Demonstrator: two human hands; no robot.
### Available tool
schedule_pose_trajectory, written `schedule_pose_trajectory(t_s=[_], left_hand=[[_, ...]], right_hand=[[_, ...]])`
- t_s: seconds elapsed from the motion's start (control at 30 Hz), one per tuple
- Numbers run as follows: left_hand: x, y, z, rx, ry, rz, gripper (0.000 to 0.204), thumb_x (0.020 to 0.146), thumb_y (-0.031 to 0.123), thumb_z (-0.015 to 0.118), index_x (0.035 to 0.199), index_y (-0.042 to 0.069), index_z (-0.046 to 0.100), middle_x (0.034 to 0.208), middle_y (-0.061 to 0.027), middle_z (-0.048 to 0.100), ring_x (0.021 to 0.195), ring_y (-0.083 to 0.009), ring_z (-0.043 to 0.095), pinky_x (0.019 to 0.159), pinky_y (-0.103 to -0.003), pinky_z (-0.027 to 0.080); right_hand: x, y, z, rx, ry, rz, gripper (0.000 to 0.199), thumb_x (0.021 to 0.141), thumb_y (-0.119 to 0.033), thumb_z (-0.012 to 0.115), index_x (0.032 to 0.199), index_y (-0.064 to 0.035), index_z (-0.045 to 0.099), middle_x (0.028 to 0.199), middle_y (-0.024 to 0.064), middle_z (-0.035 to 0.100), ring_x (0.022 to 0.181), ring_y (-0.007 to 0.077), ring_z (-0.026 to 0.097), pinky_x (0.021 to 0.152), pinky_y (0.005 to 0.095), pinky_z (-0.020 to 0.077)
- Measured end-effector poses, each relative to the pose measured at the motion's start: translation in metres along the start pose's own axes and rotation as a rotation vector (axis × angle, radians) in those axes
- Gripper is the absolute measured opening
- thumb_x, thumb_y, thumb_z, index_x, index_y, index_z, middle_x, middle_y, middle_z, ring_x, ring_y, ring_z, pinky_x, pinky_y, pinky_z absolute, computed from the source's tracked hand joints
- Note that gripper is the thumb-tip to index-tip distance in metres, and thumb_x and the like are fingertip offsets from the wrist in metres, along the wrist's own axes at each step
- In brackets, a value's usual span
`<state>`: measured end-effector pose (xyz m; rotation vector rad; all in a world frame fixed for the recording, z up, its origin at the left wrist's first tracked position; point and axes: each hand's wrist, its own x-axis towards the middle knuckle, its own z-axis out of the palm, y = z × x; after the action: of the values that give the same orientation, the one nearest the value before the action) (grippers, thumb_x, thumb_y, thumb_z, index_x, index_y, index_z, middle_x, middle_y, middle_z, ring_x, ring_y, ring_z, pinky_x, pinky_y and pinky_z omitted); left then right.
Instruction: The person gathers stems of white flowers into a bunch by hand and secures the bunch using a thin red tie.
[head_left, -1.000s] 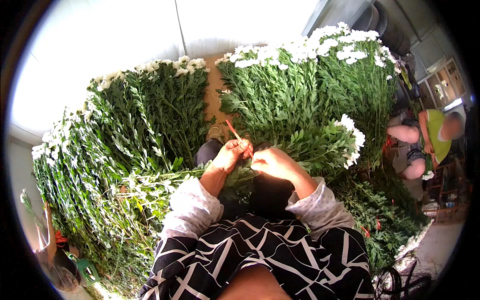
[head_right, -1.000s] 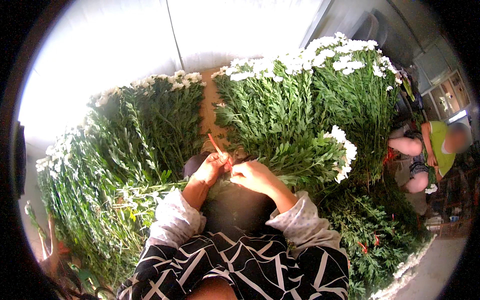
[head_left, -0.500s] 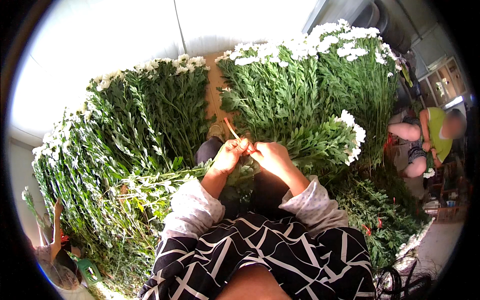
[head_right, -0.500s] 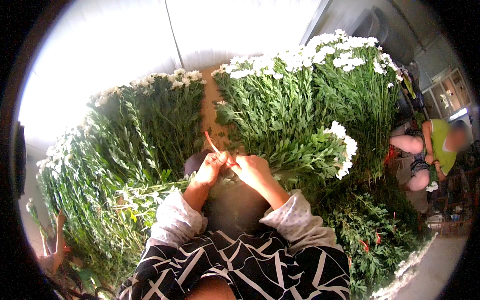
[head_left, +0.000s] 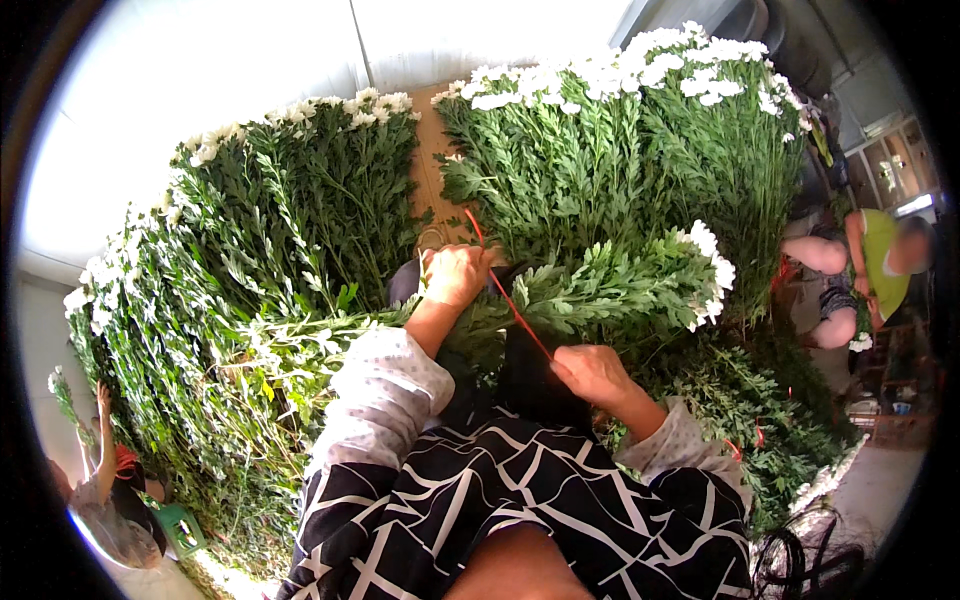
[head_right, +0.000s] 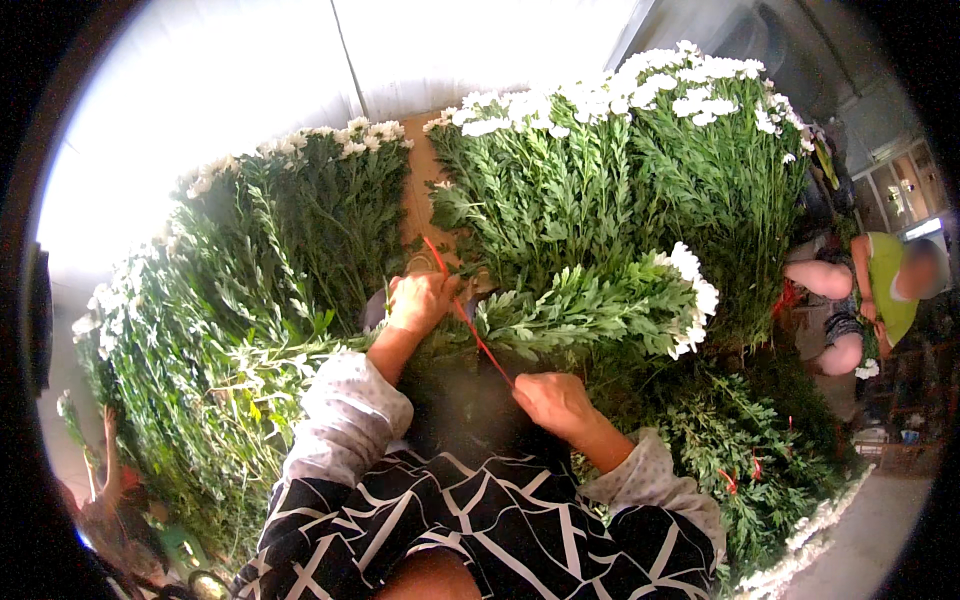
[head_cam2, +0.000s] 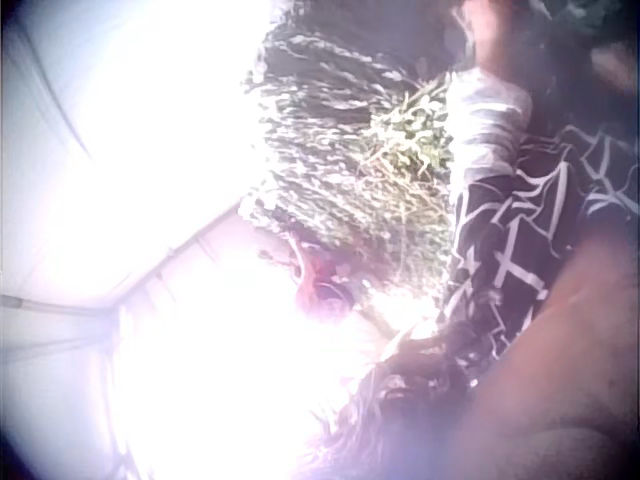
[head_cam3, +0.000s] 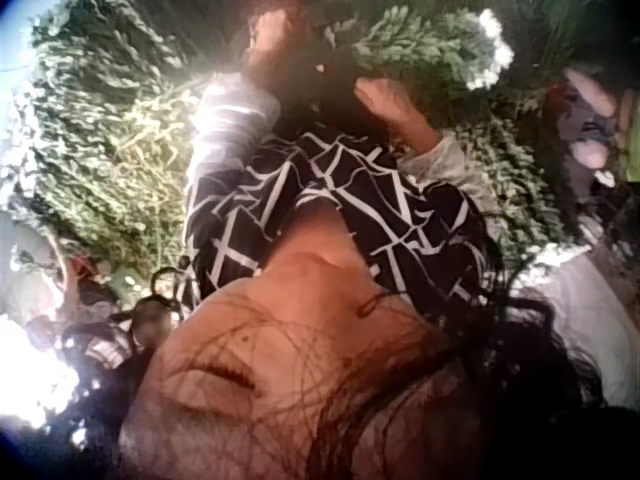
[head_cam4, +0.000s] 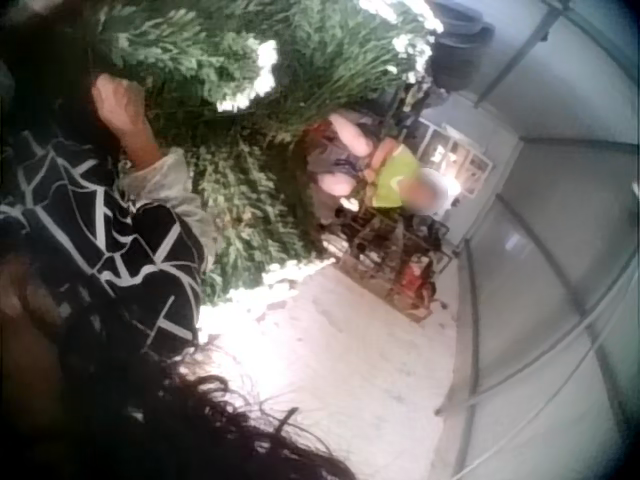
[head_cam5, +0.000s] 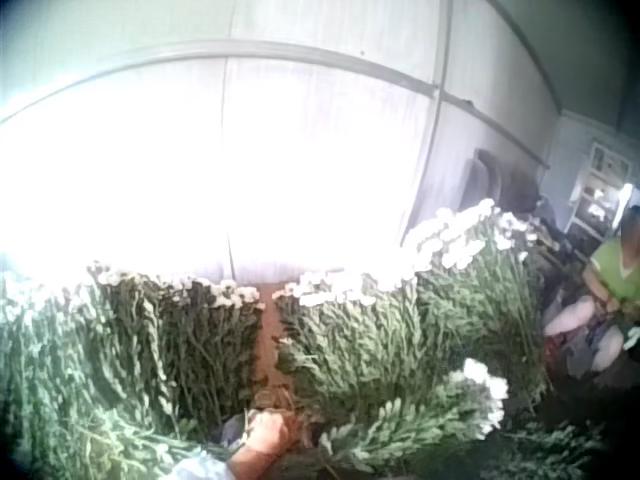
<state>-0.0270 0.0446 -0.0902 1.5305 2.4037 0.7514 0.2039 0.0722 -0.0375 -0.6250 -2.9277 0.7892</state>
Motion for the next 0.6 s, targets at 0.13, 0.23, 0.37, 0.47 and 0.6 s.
schedule_pose_trajectory(t_s=[0.13, 0.23, 0.37, 0.47, 0.6], left_hand=[[0.013, -0.021, -0.011, -0.601, -0.378, -0.037, 0.044, 0.078, 0.042, 0.038, 0.062, 0.005, 0.054, 0.067, -0.0165, 0.056, 0.056, -0.0226, 0.053, 0.051, -0.031, 0.039], [0.007, -0.001, -0.014, -1.344, -0.676, -0.083, 0.043, 0.083, 0.037, 0.035, 0.059, 0.005, 0.051, 0.065, -0.0127, 0.057, 0.053, -0.0161, 0.049, 0.05, -0.025, 0.037], [0.003, -0.009, 0.004, -1.356, -0.785, -0.175, 0.043, 0.082, 0.04, 0.036, 0.063, 0.004, 0.05, 0.067, -0.0104, 0.057, 0.062, -0.0143, 0.049, 0.055, -0.024, 0.037], [0.009, -0.01, 0.006, -1.149, -0.668, -0.085, 0.038, 0.081, 0.036, 0.043, 0.073, 0.002, 0.054, 0.074, -0.0105, 0.057, 0.068, -0.0151, 0.05, 0.061, -0.024, 0.039], [0.001, 0.019, -0.032, -0.978, -0.802, 0.276, 0.034, 0.077, 0.028, 0.052, 0.095, -0.002, 0.054, 0.092, -0.009, 0.053, 0.081, -0.0157, 0.05, 0.07, -0.027, 0.039]], right_hand=[[-0.001, 0.002, -0.009, 0.024, 0.013, 0.106, 0.018, 0.073, -0.021, 0.049, 0.064, -0.0056, 0.044, 0.056, 0.013, 0.049, 0.054, 0.0317, 0.05, 0.046, 0.0385, 0.0386], [-0.004, 0.011, -0.003, 0.003, 0.088, 0.12, 0.019, 0.073, -0.022, 0.049, 0.065, -0.006, 0.044, 0.056, 0.0123, 0.049, 0.052, 0.0313, 0.049, 0.046, 0.0385, 0.0387], [-0.019, 0.012, 0.011, -0.043, 0.006, 0.096, 0.018, 0.073, -0.022, 0.049, 0.065, -0.0068, 0.044, 0.056, 0.0111, 0.048, 0.052, 0.0291, 0.05, 0.046, 0.0377, 0.0391], [-0.002, -0.001, -0.022, -0.125, 0.139, -0.048, 0.016, 0.072, -0.02, 0.051, 0.063, -0.0077, 0.044, 0.053, 0.0088, 0.046, 0.051, 0.0262, 0.049, 0.044, 0.0357, 0.0388], [0.043, -0.017, -0.058, -0.242, 0.294, -0.18, 0.012, 0.069, -0.014, 0.055, 0.065, -0.0058, 0.047, 0.073, 0.0079, 0.048, 0.067, 0.0208, 0.05, 0.054, 0.0298, 0.0398]])
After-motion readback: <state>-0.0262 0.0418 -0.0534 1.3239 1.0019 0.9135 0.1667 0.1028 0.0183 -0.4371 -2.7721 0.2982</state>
